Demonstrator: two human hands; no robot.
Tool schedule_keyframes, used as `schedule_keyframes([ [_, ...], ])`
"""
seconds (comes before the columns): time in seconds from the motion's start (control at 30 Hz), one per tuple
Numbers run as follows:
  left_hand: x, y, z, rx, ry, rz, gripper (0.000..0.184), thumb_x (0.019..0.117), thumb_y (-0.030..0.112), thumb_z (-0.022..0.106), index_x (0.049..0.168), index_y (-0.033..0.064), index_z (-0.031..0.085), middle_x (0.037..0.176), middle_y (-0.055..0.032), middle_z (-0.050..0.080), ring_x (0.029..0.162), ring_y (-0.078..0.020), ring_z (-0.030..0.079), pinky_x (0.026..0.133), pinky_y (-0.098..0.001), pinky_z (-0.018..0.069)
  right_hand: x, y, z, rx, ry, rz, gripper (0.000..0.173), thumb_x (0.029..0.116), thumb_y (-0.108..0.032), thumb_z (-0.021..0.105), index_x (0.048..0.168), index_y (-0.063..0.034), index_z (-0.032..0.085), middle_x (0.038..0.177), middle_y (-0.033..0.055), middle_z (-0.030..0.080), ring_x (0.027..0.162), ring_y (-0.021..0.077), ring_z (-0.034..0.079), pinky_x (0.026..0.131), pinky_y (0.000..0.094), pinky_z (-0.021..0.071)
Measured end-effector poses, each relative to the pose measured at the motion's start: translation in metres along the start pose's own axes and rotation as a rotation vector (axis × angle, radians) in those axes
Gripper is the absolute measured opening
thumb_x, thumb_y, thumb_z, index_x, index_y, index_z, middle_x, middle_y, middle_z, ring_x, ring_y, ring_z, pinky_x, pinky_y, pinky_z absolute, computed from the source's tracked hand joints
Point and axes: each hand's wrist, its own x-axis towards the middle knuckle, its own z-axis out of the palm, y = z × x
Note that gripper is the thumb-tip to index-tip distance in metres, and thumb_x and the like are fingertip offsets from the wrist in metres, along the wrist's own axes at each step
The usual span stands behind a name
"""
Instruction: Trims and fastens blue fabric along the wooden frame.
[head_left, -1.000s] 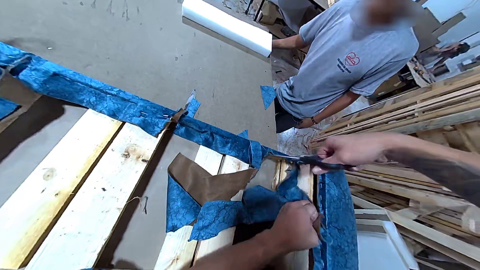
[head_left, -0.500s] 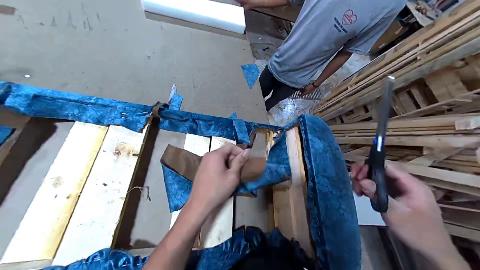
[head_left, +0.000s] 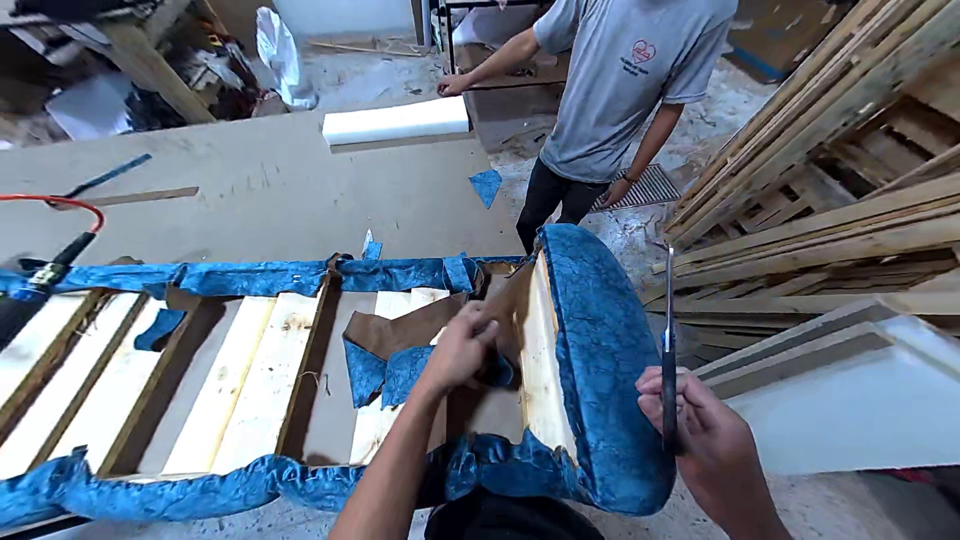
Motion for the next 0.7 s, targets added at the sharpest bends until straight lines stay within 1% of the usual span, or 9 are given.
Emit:
schedule_keyframes([
  [0.07, -0.011, 0.002, -0.005, -0.517, 0.186, -0.057, 0.031, 0.1086, 0.026, 0.048, 0.135, 0.0180, 0.063, 0.113, -0.0014, 0.072, 0.087, -0.0126, 0.070, 0.073, -0.0354, 0.0602, -0.010, -0.001, -0.008, -0.164, 0.034, 0.034, 0.027, 0.0915, -0.039, 0.074, 0.096, -0.0130, 0.068, 0.104, 0.0016, 0.070, 0.095, 0.0118, 0.068, 0.076, 0.0276, 0.0596],
  [0.1, -0.010, 0.003, -0.006, -0.733, 0.229, -0.057, 0.033, 0.1098, 0.030, 0.045, 0.136, 0.0200, 0.063, 0.114, -0.0022, 0.074, 0.090, -0.0130, 0.072, 0.074, -0.0349, 0.0615, -0.013, -0.003, -0.010, -0.277, 0.044, 0.046, 0.028, 0.0886, -0.040, 0.075, 0.093, -0.0137, 0.068, 0.102, 0.0003, 0.068, 0.092, 0.0086, 0.066, 0.074, 0.0250, 0.0578],
  [0.17, 0.002, 0.001, -0.007, -1.032, 0.186, 0.027, 0.043, 0.1129, 0.033, 0.035, 0.148, 0.0174, 0.055, 0.143, -0.0047, 0.063, 0.119, -0.0175, 0.066, 0.095, -0.0371, 0.0570, -0.012, -0.006, -0.013, -0.455, 0.025, 0.029, 0.030, 0.0841, -0.042, 0.077, 0.090, -0.0135, 0.069, 0.102, 0.0007, 0.068, 0.087, 0.0073, 0.065, 0.070, 0.0243, 0.0570],
  [0.2, 0.011, 0.003, -0.006, -1.148, 0.181, 0.070, 0.047, 0.1139, 0.034, 0.029, 0.147, 0.0119, 0.054, 0.147, -0.0079, 0.060, 0.128, -0.0206, 0.062, 0.103, -0.0397, 0.0534, -0.007, -0.008, -0.014, -0.542, 0.000, 0.001, 0.031, 0.0821, -0.043, 0.077, 0.089, -0.0133, 0.069, 0.103, 0.0017, 0.068, 0.086, 0.0093, 0.065, 0.069, 0.0270, 0.0576],
  [0.23, 0.019, 0.008, -0.004, -1.222, 0.208, 0.086, 0.050, 0.1139, 0.036, 0.028, 0.140, 0.0068, 0.059, 0.139, -0.0112, 0.065, 0.127, -0.0227, 0.063, 0.104, -0.0413, 0.0533, 0.000, -0.010, -0.017, -0.646, -0.035, -0.028, 0.035, 0.0801, -0.045, 0.077, 0.090, -0.0125, 0.069, 0.105, 0.0040, 0.068, 0.088, 0.0140, 0.066, 0.070, 0.0327, 0.0588],
  [0.33, 0.043, 0.021, -0.014, -1.257, 0.305, 0.096, 0.046, 0.1133, 0.037, 0.032, 0.105, 0.0041, 0.063, 0.094, -0.0098, 0.072, 0.095, -0.0200, 0.071, 0.091, -0.0382, 0.0586, 0.037, -0.034, -0.026, -0.936, -0.158, -0.048, 0.056, 0.0730, -0.045, 0.084, 0.107, -0.0028, 0.069, 0.118, 0.0188, 0.065, 0.105, 0.0411, 0.064, 0.079, 0.0594, 0.0567],
  [0.4, 0.062, 0.023, -0.027, -1.235, 0.319, 0.127, 0.046, 0.1138, 0.034, 0.031, 0.098, 0.0023, 0.061, 0.082, -0.0097, 0.069, 0.085, -0.0215, 0.072, 0.090, -0.0410, 0.0596, 0.071, -0.058, -0.021, -1.099, -0.179, -0.104, 0.058, 0.0697, -0.036, 0.090, 0.109, 0.0001, 0.068, 0.117, 0.0224, 0.063, 0.107, 0.0471, 0.061, 0.080, 0.0627, 0.0544],
  [0.57, 0.089, 0.027, -0.046, -1.223, 0.370, 0.016, 0.045, 0.1122, 0.039, 0.036, 0.103, 0.0030, 0.060, 0.083, -0.0091, 0.068, 0.082, -0.0212, 0.071, 0.083, -0.0400, 0.0609, 0.165, -0.116, 0.030, -1.543, -0.431, -0.208, 0.059, 0.0734, -0.041, 0.085, 0.114, -0.0013, 0.068, 0.120, 0.0186, 0.063, 0.114, 0.0410, 0.059, 0.089, 0.0583, 0.0502],
  [0.7, 0.097, 0.040, -0.040, -1.225, 0.393, -0.006, 0.043, 0.1118, 0.038, 0.039, 0.108, 0.0012, 0.060, 0.086, -0.0104, 0.069, 0.083, -0.0211, 0.071, 0.081, -0.0389, 0.0610, 0.218, -0.137, 0.093, -1.747, -0.722, -0.201, 0.040, 0.0747, -0.025, 0.083, 0.100, 0.0033, 0.070, 0.112, 0.0239, 0.065, 0.108, 0.0437, 0.061, 0.084, 0.0613, 0.0498],
])
